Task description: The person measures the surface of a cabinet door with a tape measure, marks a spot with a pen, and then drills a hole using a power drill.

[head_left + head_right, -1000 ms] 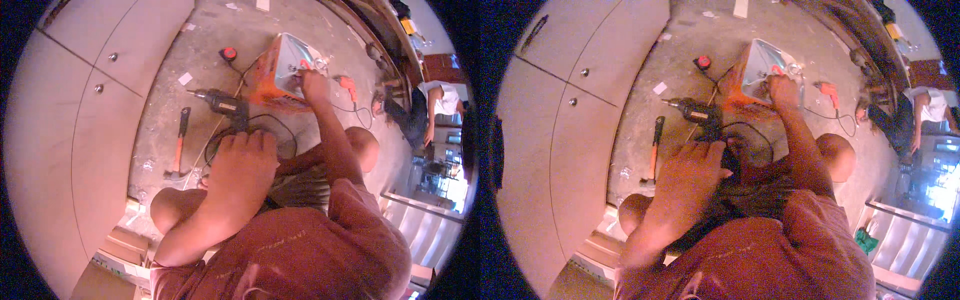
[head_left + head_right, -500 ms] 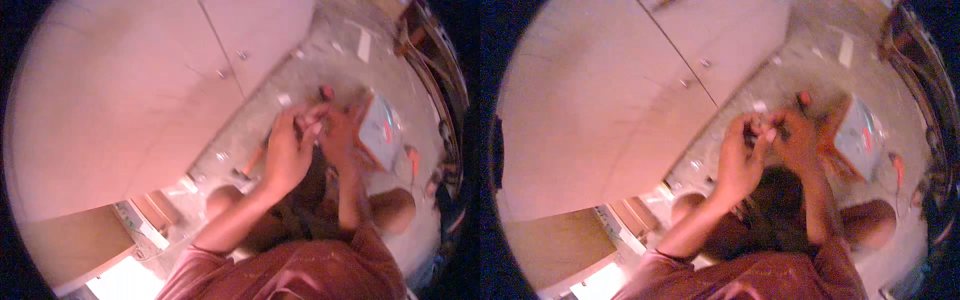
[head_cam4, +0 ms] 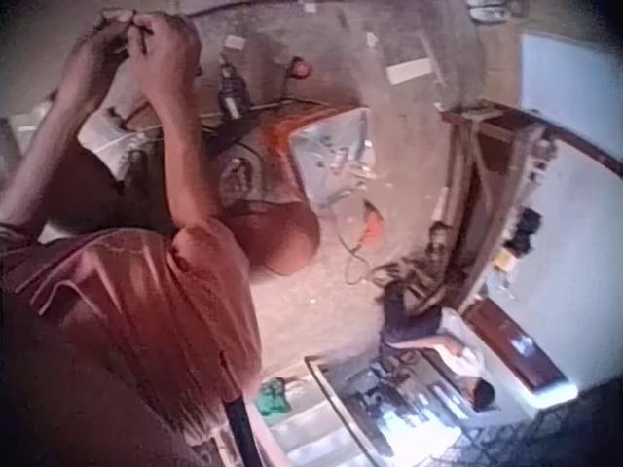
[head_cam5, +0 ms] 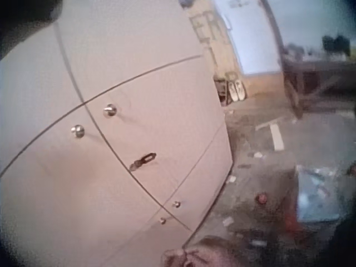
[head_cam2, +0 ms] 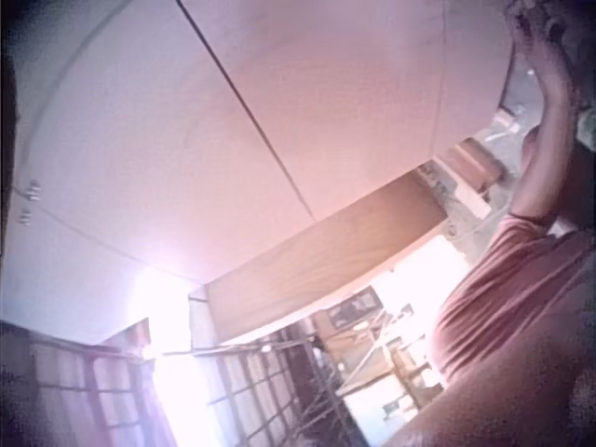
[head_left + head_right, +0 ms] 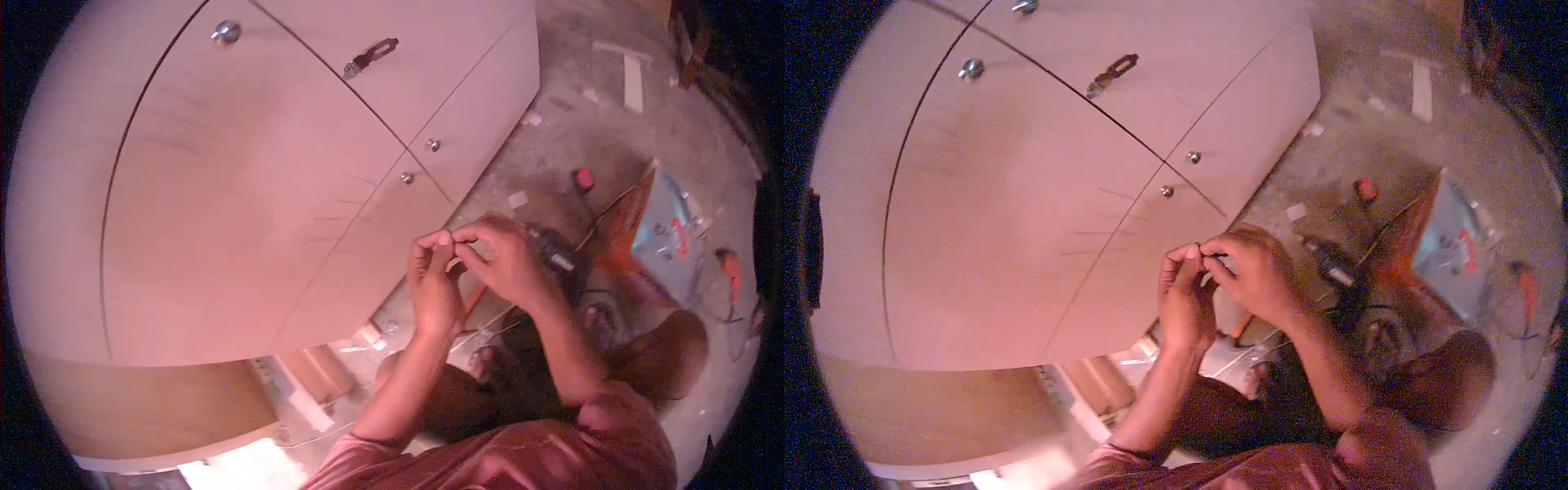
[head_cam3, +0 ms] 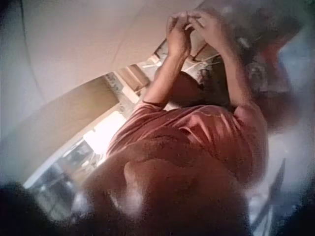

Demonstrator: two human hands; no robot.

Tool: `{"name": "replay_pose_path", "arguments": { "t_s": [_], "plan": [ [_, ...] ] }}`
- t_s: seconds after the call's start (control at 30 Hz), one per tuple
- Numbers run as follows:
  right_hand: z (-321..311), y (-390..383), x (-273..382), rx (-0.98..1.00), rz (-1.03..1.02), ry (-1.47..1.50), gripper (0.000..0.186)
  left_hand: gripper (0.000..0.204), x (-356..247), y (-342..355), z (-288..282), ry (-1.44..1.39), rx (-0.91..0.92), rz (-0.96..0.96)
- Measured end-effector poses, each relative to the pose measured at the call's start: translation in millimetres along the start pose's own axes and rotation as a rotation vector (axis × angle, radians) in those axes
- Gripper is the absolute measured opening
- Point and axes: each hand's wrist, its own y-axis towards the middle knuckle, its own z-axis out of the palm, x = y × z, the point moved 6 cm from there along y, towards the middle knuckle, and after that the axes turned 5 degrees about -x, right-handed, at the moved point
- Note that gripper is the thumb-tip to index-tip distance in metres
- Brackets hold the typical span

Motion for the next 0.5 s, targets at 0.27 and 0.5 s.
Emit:
{"name": "replay_pose_path", "arguments": {
  "t_s": [0.27,0.5],
  "plan": [
    [20.1,-13.4,-34.2,0.036,0.121,0.193,0.016,0.009,15.6,7.6,-21.3,-0.023,-0.012,-0.040],
    [29.5,-21.9,-46.7,-0.014,0.146,0.233,0.017,0.010,20.8,7.9,-27.1,0.026,-0.019,-0.046]
  ]
}}
